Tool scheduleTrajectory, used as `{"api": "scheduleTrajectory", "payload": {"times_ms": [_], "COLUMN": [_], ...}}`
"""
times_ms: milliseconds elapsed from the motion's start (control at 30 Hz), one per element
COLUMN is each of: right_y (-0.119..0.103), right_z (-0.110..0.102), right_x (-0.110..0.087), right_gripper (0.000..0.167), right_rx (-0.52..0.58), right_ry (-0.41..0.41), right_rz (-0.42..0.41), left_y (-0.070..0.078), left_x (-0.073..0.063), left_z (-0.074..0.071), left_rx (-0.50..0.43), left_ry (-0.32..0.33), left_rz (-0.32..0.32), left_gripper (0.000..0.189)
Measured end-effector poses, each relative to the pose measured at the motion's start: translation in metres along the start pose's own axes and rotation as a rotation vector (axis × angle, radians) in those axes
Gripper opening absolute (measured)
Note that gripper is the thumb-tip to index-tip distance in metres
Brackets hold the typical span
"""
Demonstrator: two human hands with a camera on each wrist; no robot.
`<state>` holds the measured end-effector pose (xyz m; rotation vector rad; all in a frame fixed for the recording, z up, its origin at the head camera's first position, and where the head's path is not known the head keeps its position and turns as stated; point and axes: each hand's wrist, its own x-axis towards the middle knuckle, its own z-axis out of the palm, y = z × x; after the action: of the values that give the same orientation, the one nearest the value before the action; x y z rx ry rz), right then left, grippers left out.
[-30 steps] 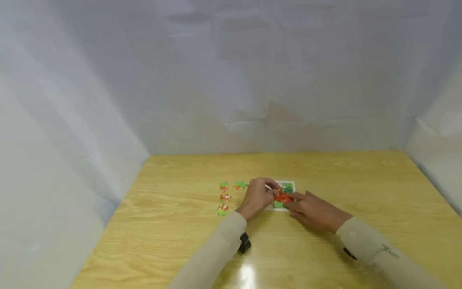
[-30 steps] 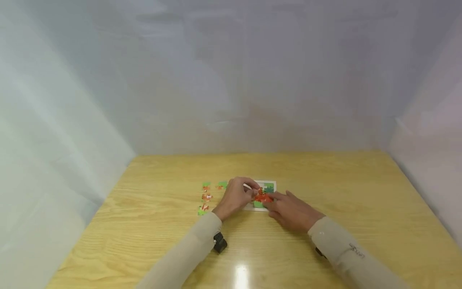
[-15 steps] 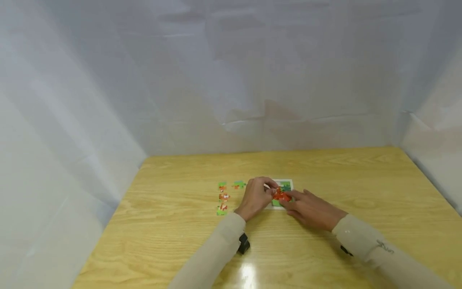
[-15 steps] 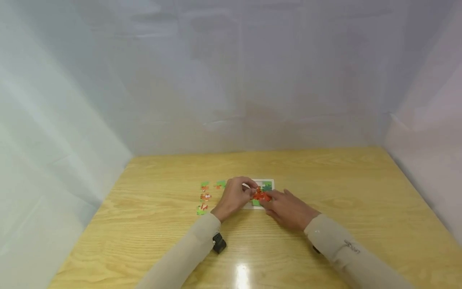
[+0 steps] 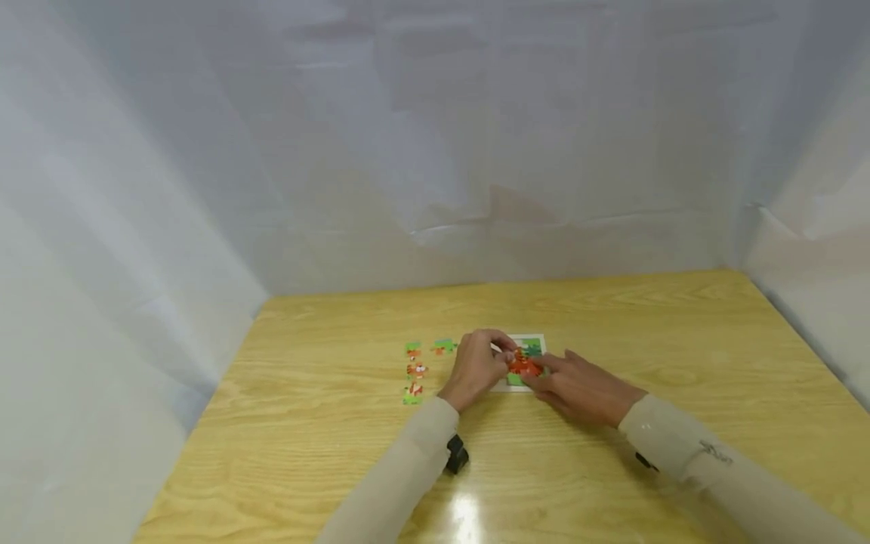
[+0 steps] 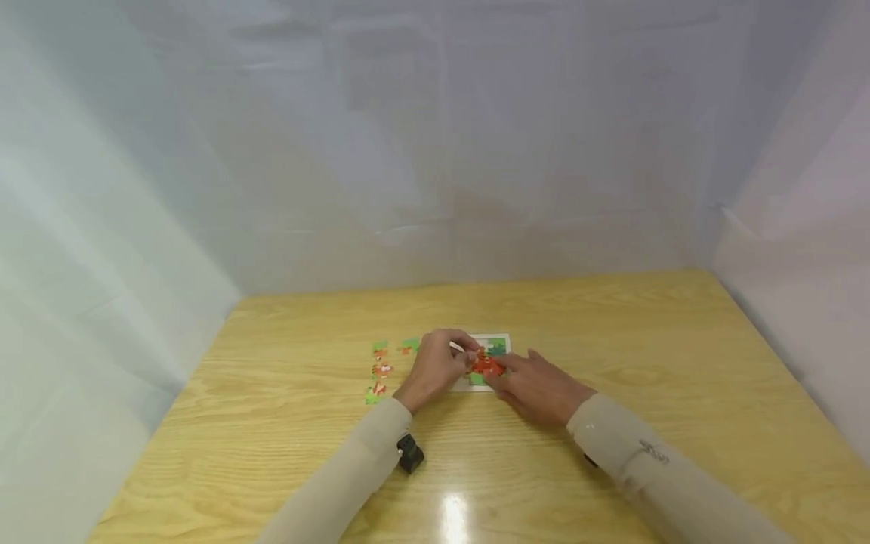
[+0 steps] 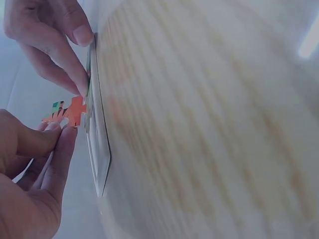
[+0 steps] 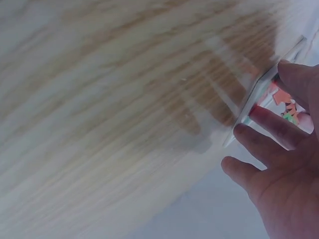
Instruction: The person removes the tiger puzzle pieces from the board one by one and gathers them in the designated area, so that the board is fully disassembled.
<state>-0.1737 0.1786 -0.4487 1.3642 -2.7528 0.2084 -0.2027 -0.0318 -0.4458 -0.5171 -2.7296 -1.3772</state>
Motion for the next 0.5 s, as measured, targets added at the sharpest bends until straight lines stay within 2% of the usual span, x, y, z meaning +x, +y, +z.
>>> {"api": "scheduleTrajectory", "payload": {"times_ms": [233,300,500], "right_y": [-0.0020,-0.0021,-0.0016], "right_z": [0.0021,0.0033,0.0042], "right_x": [0.0080,0.0082,0.0065], "right_gripper": [0.016,0.013,0.008], "right_rx": [-0.110,-0.113,-0.098], "right_ry": [-0.012,-0.005,0.045], "right_rz": [-0.038,-0.038,-0.045], "left_y": [-0.0007,-0.0010,-0.0014], "left_x": [0.0012,0.0010,0.0023], "left_z": [-0.0038,-0.0051,-0.0097], "left_rx": [-0.032,-0.055,-0.058], "left_ry": [-0.044,-0.056,-0.056], "left_rz": [-0.034,-0.044,-0.019], "left_gripper": [0.017,0.018,0.018]}}
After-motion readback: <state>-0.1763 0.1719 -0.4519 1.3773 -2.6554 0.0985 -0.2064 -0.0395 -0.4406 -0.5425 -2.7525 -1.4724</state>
